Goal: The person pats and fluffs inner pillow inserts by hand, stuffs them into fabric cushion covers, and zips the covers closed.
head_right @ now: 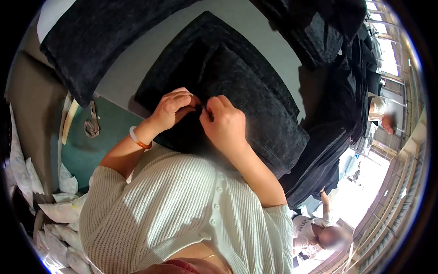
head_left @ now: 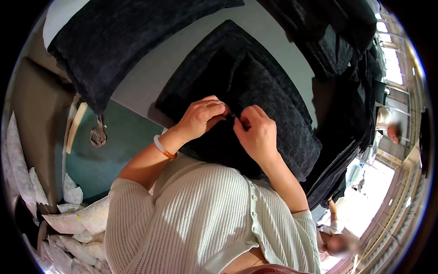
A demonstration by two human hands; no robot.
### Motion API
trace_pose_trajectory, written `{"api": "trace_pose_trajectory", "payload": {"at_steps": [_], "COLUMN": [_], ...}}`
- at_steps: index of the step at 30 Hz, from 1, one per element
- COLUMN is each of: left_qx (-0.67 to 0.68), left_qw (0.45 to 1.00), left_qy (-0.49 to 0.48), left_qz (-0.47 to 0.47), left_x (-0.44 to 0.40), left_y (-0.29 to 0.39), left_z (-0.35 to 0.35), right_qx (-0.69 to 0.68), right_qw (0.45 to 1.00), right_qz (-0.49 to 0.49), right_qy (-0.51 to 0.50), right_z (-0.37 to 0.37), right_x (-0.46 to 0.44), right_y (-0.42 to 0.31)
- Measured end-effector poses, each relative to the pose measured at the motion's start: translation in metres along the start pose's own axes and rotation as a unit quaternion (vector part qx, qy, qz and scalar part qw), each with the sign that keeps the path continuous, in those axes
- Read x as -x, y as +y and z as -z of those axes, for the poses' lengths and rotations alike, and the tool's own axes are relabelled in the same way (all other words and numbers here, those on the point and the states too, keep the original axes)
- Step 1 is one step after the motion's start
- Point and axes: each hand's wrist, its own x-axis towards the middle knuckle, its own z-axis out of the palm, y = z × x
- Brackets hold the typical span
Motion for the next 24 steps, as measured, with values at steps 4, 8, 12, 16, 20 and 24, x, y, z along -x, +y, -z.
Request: {"api": "trace_pose_trajectory", "payload": {"at_steps": [4, 8, 12, 16, 20, 24], "left_qx": [-0.007, -0.017, -0.004, 0.014, 0.029, 0.018], "left_qw": [1.0, 1.0, 0.999, 0.999, 0.998, 0.998], "left_qy": [-0.01, -0.007, -0.006, 0.004, 0.0, -0.013], "left_qz": [0.012, 0.016, 0.033, 0.039, 0.061, 0.063], "left_x": [0.003, 0.005, 0.003, 0.003, 0.001, 0.003], "left_y": [-0.003, 0.0, 0.003, -0.001, 0.001, -0.001], "left_z": [0.001, 0.002, 0.003, 0.001, 0.004, 0.005], "right_qx": [-0.068, -0.195, 0.014, 0.017, 0.022, 0.064], "right_qw": [0.987, 0.942, 0.985, 0.986, 0.991, 0.989], "right_qz": [0.019, -0.183, -0.049, 0.028, -0.01, -0.037], "right_qy": [-0.146, -0.201, -0.167, -0.161, -0.133, -0.131], "right_z": [0.014, 0.028, 0.024, 0.022, 0.011, 0.005], "right_x": [-0.015, -0.031, -0.027, -0.027, -0.025, -0.026], "right_y": [0.004, 0.001, 0.001, 0.0, 0.003, 0.0]}}
